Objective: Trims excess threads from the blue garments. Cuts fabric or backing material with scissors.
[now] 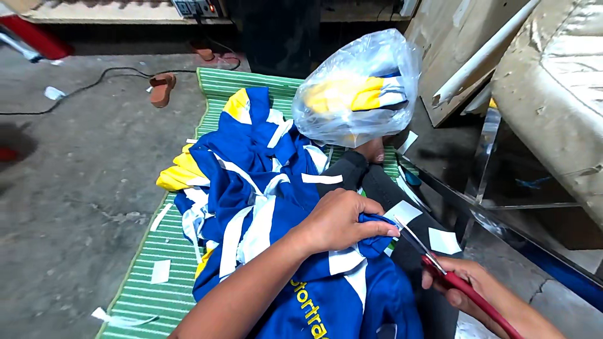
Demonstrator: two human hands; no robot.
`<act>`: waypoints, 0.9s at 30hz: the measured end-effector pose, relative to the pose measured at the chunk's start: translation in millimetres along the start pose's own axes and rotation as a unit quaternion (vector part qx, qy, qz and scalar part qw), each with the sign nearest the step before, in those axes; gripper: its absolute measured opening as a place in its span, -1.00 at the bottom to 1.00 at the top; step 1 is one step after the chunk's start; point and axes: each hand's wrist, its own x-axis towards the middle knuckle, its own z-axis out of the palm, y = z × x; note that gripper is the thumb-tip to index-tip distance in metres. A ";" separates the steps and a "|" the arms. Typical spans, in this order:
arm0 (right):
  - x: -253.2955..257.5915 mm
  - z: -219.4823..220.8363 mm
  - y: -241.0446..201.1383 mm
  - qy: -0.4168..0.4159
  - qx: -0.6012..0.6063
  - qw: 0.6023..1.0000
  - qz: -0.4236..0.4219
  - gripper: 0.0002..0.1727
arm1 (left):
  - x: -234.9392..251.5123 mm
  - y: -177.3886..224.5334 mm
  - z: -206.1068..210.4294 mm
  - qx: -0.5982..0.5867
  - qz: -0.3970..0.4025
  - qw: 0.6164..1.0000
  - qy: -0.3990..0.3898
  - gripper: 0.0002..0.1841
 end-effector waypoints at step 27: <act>16.0 17.1 4.8 0.119 0.011 0.991 -0.057 -0.54 | -18.9 -4.9 -46.1 -0.079 0.072 0.994 0.016 -0.77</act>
